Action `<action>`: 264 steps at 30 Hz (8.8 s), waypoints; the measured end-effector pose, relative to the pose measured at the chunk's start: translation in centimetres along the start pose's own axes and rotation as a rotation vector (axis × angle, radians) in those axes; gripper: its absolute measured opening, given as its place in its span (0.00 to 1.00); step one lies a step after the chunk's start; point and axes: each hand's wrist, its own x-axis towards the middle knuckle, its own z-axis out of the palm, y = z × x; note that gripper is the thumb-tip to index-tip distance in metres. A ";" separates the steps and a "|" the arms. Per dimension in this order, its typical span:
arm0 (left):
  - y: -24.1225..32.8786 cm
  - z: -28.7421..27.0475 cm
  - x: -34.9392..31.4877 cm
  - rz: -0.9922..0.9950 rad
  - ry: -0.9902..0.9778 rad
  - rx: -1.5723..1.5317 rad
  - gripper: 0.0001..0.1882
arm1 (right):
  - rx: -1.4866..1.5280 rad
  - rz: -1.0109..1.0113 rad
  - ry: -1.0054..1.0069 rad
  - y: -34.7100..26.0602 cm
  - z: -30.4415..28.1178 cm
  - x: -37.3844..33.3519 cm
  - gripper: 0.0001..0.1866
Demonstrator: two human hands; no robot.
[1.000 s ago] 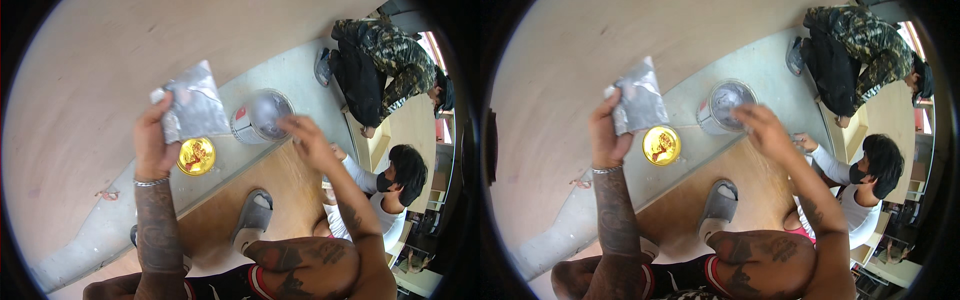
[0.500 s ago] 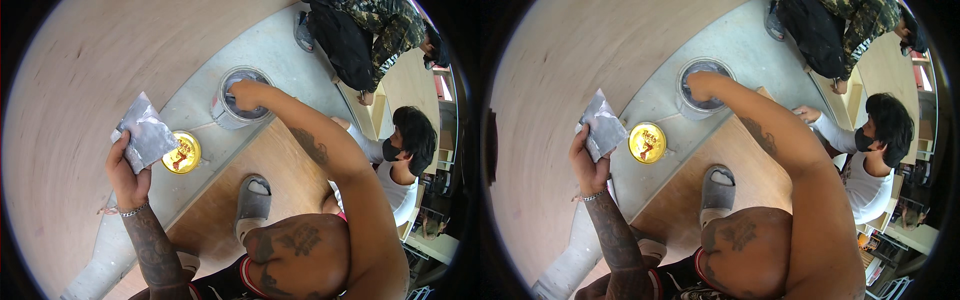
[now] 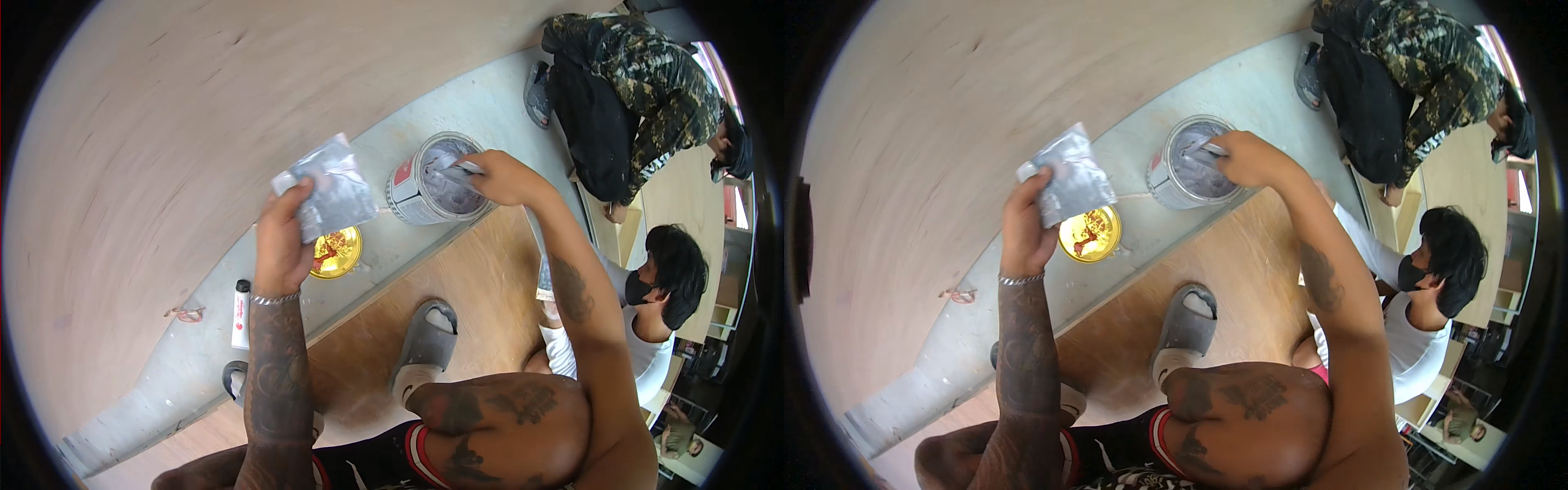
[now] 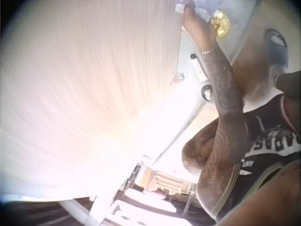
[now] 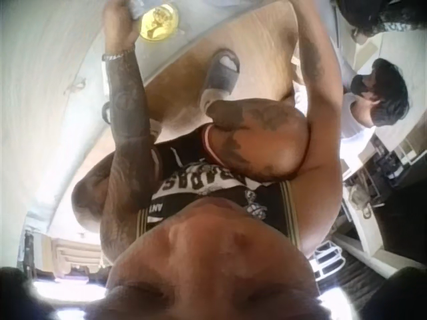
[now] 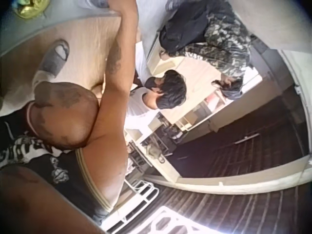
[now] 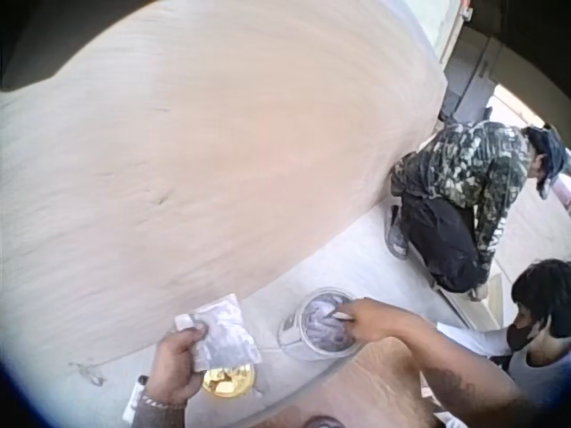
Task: Sanding the edges of a wooden board and applying putty using metal spreaders.
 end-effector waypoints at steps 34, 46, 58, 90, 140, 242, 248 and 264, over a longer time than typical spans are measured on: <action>6.3 12.0 -7.0 0.219 -0.246 -0.166 0.16 | 0.747 -0.199 0.480 -9.7 -0.9 -13.5 0.28; 3.0 14.1 -7.8 0.525 -0.262 0.338 0.21 | 1.741 -0.025 0.458 -15.2 -1.2 -13.5 0.16; 5.6 11.1 -7.3 -0.048 -0.247 0.122 0.22 | 0.308 -0.726 1.005 -16.9 -4.0 -13.6 0.16; 7.9 1.1 -8.1 0.181 0.077 -0.045 0.12 | -0.381 -0.620 0.259 -7.1 22.3 -0.6 0.21; 0.6 -0.3 -4.9 -0.133 -0.010 0.293 0.19 | -0.389 -0.638 0.509 -13.6 5.8 -7.4 0.28; 4.8 12.3 -9.3 0.107 -0.399 1.082 0.26 | 1.788 -0.215 0.434 -12.6 1.2 -12.9 0.19; 2.8 10.6 -8.0 -0.049 -0.055 0.210 0.23 | 0.385 -0.947 0.998 -12.5 0.7 -12.5 0.25; 7.9 10.5 -8.8 0.013 -0.095 0.381 0.18 | 0.047 -0.702 0.847 -12.1 -0.5 -12.9 0.31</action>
